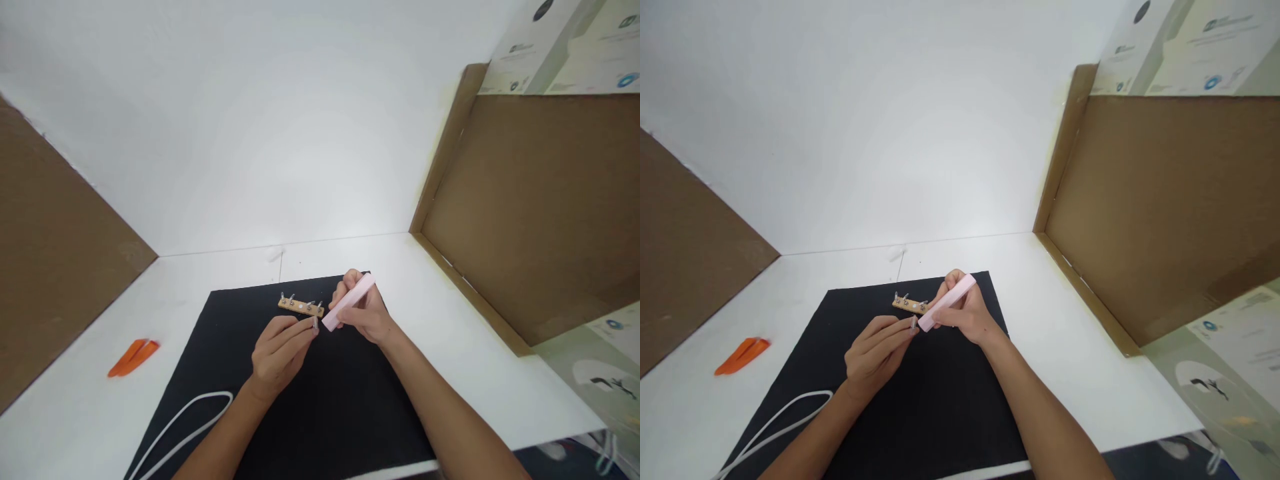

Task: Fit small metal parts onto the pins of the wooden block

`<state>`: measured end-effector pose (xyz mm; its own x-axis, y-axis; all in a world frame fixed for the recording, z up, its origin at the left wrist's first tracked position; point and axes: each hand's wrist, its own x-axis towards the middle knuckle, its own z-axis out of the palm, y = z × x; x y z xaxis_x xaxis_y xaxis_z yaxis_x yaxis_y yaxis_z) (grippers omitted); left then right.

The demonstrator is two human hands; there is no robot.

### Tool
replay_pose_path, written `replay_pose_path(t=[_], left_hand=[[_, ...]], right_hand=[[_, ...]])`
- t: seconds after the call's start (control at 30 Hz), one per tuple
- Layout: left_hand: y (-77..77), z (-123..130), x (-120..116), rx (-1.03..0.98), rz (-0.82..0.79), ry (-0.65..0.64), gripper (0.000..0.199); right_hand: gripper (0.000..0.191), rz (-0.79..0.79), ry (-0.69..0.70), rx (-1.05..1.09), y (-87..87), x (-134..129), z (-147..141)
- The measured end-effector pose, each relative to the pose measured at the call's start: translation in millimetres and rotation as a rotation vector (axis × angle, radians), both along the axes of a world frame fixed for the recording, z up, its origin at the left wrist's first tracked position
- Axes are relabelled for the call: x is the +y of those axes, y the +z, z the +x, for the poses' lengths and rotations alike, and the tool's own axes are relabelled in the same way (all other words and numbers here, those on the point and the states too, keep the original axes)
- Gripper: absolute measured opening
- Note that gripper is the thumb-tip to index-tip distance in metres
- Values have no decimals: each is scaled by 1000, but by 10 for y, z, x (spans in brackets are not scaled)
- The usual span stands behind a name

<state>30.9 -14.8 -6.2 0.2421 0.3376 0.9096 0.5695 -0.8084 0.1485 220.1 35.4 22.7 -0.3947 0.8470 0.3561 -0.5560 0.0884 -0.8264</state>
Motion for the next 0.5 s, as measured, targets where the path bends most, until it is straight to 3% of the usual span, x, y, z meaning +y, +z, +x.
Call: replay_pose_path(t=[0.27,0.5], left_hand=[[1,16,18,4,-12,11,40],[8,22,31,-1,-29,17,35]], right_hand=[[46,-41,-279,59,-24,26,-35],[49,-1,-104,2,-40,43,-10]])
